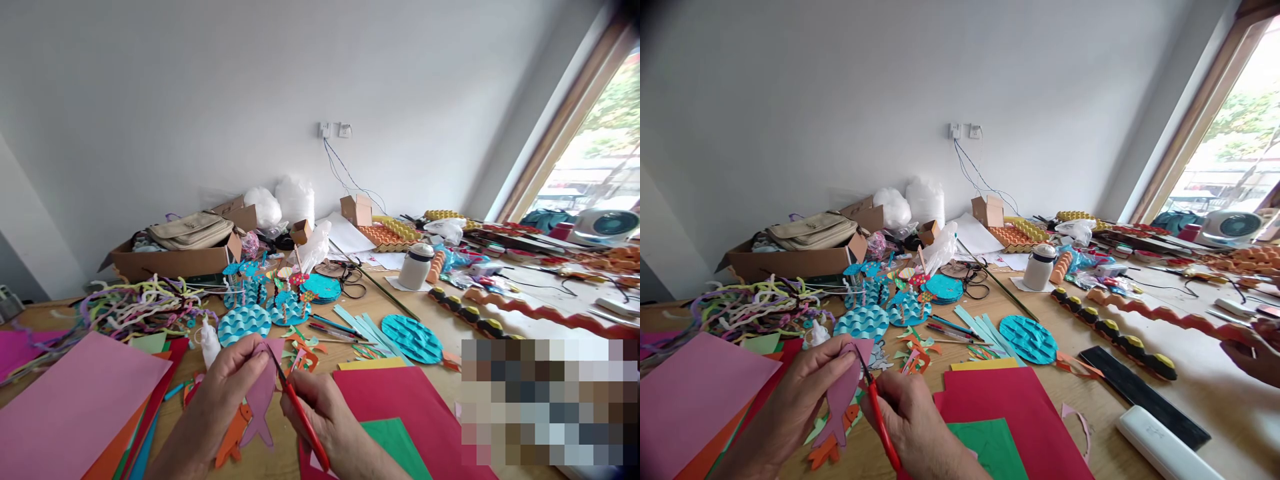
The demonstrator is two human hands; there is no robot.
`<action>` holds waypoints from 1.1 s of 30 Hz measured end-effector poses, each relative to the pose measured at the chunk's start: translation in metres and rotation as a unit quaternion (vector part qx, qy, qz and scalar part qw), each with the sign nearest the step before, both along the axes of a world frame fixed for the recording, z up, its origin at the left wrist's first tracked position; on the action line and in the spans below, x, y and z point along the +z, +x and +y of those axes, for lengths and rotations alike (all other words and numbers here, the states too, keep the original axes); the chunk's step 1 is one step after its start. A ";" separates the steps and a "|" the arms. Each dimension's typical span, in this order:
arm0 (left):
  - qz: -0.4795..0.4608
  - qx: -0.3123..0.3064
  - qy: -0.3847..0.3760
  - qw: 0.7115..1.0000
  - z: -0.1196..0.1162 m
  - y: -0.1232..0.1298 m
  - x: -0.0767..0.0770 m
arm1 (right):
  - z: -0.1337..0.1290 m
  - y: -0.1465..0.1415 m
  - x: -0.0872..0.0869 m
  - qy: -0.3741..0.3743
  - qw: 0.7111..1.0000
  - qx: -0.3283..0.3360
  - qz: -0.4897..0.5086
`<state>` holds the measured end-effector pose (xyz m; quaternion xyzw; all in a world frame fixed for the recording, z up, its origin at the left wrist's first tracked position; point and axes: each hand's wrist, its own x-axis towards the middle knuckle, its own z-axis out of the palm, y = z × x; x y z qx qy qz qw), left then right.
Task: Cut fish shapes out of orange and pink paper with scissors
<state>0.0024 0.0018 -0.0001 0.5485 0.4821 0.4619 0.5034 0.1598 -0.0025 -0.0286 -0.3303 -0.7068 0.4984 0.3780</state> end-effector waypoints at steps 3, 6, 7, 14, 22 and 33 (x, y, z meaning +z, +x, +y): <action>-0.007 0.000 0.003 1.000 0.000 0.000 -0.002 | 0.001 0.000 -0.003 0.014 1.000 -0.004 -0.004; 0.004 -0.003 0.007 1.000 0.001 -0.002 -0.003 | 0.002 0.002 -0.005 0.012 1.000 -0.005 -0.016; 0.011 -0.004 0.009 1.000 0.001 -0.003 -0.004 | 0.002 0.002 -0.005 0.010 1.000 -0.004 -0.024; 0.032 -0.022 0.014 0.999 0.004 -0.006 -0.006 | 0.003 0.004 -0.007 0.004 0.999 0.002 -0.047; 0.035 -0.038 0.017 0.999 0.002 -0.008 -0.006 | 0.002 0.001 -0.007 -0.003 1.000 0.001 -0.031; 0.021 -0.013 0.017 1.000 0.003 -0.006 -0.003 | 0.001 0.000 -0.007 -0.001 0.999 -0.010 -0.033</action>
